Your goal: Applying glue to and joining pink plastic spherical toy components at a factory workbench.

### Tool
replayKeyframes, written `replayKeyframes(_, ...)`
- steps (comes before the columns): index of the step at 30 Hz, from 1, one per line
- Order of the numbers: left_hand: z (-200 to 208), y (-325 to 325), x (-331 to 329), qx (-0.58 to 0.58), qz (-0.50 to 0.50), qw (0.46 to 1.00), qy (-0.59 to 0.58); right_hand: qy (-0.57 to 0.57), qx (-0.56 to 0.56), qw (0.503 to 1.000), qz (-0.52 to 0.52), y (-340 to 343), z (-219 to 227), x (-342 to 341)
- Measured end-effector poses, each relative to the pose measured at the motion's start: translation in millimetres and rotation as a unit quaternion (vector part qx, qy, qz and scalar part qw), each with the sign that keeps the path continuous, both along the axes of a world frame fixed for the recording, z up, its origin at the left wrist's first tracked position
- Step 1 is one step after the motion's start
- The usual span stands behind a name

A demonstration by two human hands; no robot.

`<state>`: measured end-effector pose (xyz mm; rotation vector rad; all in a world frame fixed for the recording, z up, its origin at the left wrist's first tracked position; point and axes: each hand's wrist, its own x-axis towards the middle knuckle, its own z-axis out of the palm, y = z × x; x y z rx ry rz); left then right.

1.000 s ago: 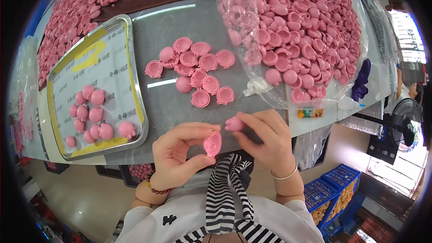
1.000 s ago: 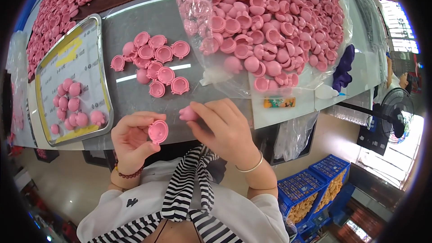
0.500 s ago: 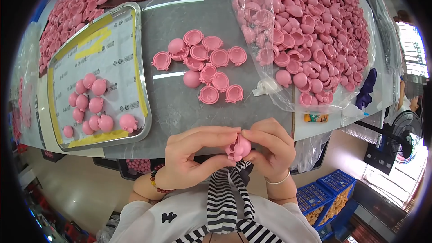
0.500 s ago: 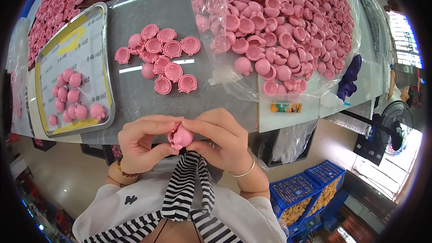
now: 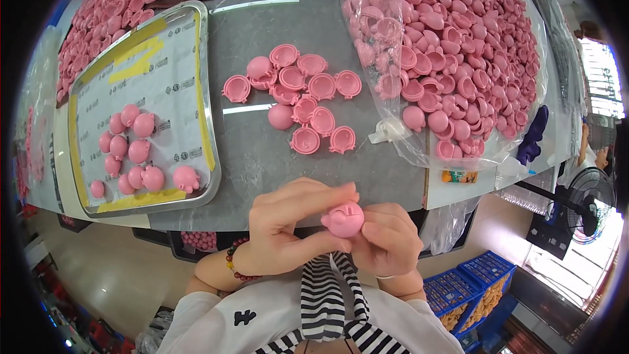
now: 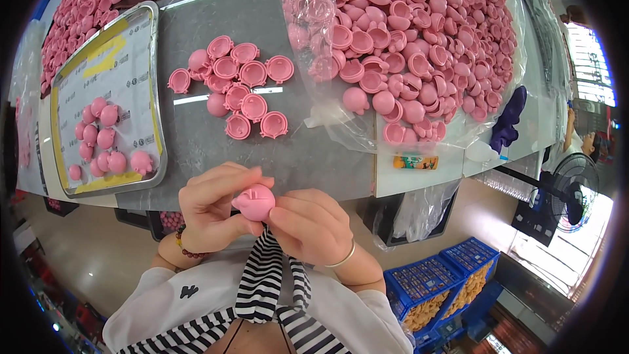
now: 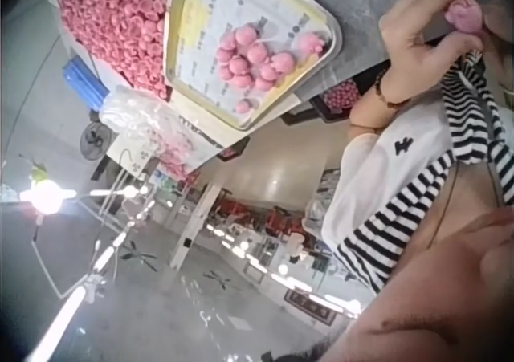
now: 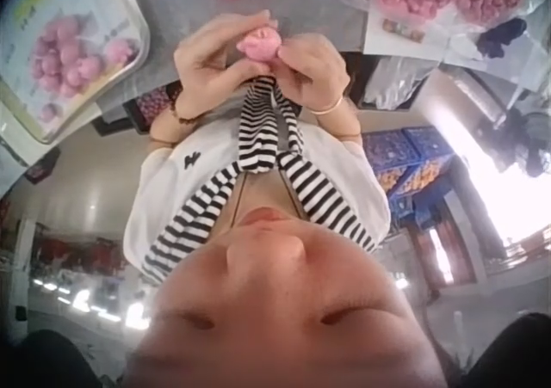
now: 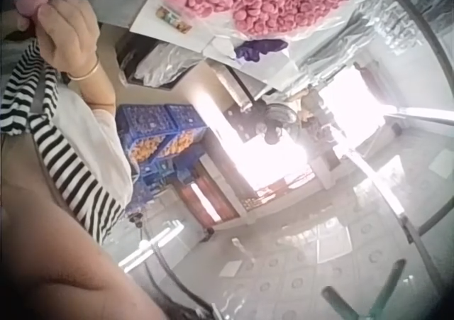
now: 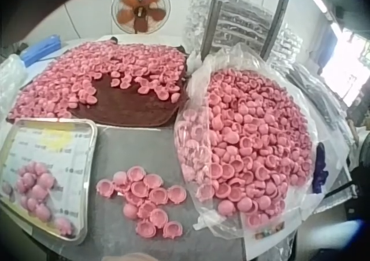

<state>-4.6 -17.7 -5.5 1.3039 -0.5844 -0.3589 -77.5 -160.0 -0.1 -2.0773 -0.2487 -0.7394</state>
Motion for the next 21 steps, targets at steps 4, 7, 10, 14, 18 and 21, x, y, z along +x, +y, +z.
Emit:
replayKeyframes(4, 3, -1, 4, -0.024, 0.005, 0.999, -0.049, -0.052, -0.017, 0.998, 0.022, -2, -5, -1)
replayKeyframes(7, 4, 3, 7, -0.021, -0.005, 0.998, -0.065, -0.051, -0.018, 0.998, 0.037, -1, -1, -2)
replayKeyframes(10, 0, 5, 11, -0.024, -0.027, 0.992, -0.120, -0.051, -0.008, 0.998, 0.036, -1, -1, 0)
replayKeyframes(14, -2, 9, 11, -0.147, -0.125, 0.964, 0.185, -0.031, -0.034, 0.998, -0.043, -20, 11, -6)
replayKeyframes(18, -8, 14, 6, -0.322, -0.095, 0.857, 0.392, -0.170, -0.039, 0.862, -0.477, -94, -11, -21)
replayKeyframes(21, -5, 14, 12, -0.319, -0.164, 0.836, 0.415, -0.177, -0.029, 0.781, -0.598, -160, -22, -33)
